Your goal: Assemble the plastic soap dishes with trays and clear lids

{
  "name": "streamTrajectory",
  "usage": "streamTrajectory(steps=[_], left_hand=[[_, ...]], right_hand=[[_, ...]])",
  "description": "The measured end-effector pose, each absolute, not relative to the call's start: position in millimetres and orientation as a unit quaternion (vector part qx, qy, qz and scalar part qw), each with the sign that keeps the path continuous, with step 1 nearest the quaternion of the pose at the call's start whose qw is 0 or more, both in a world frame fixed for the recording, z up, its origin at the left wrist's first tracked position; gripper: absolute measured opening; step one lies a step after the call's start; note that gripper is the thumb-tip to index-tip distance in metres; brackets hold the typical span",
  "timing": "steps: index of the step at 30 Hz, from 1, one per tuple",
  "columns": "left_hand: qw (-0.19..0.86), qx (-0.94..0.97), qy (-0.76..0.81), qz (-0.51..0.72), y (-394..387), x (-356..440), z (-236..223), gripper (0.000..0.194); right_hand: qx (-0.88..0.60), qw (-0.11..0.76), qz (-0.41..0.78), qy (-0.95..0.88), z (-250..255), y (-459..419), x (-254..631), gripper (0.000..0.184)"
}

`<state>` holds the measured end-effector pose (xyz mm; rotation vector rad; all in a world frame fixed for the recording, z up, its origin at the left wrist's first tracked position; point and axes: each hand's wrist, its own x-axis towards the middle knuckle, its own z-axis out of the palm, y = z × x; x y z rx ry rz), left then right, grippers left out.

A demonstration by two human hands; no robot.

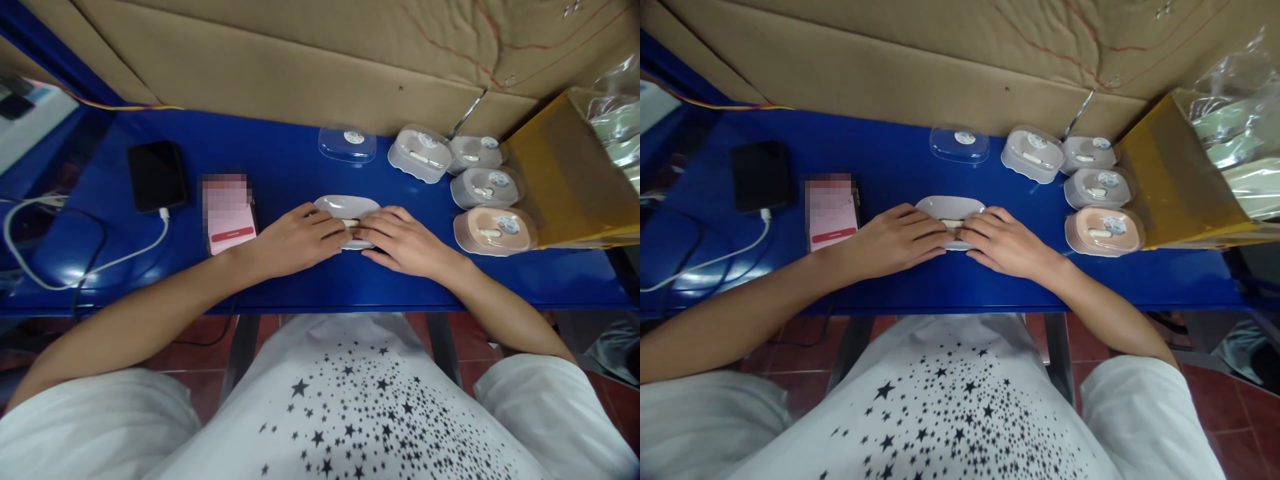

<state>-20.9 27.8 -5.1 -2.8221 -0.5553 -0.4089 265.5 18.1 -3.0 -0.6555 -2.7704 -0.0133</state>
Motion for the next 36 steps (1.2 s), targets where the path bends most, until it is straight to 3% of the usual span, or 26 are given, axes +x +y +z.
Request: streamTrajectory(steps=[6,11,17,20,22,28,31,36], left_hand=[[-0.046,-0.947,-0.214,-0.233,29.8,-26.8,1.0,0.033],[-0.032,-0.928,-0.297,-0.221,40.1,-25.9,17.9,0.03],[-0.019,-0.92,-0.369,-0.127,119.5,-7.2,15.6,0.055],[-0.056,-0.915,-0.393,-0.077,166.3,5.2,5.4,0.077],[-0.072,-0.904,-0.416,-0.071,185.6,10.1,-0.5,0.081],[-0.067,-0.875,-0.464,-0.121,174.7,-7.0,-7.8,0.082],[-0.117,-0.861,-0.469,-0.16,147.3,-20.0,-4.0,0.071],[-0.17,-0.842,-0.435,-0.271,87.2,-15.5,9.8,0.05]], right_hand=[[-0.301,0.07,-0.04,-0.95,22.2,7.1,274.8,0.037],[-0.453,0.013,-0.134,-0.881,46.2,6.9,304.1,0.061],[-0.463,0.021,-0.09,-0.881,30.2,17.9,312.4,0.031],[-0.479,0.039,-0.087,-0.873,22.8,25.4,314.1,0.033],[-0.478,0.048,-0.064,-0.875,21.1,30.1,315.1,0.037],[-0.367,0.114,0.084,-0.919,17.6,28.9,301.1,0.043],[-0.307,0.164,0.15,-0.925,18.0,23.3,291.0,0.046],[-0.369,0.219,0.098,-0.898,22.9,27.9,296.7,0.069]])
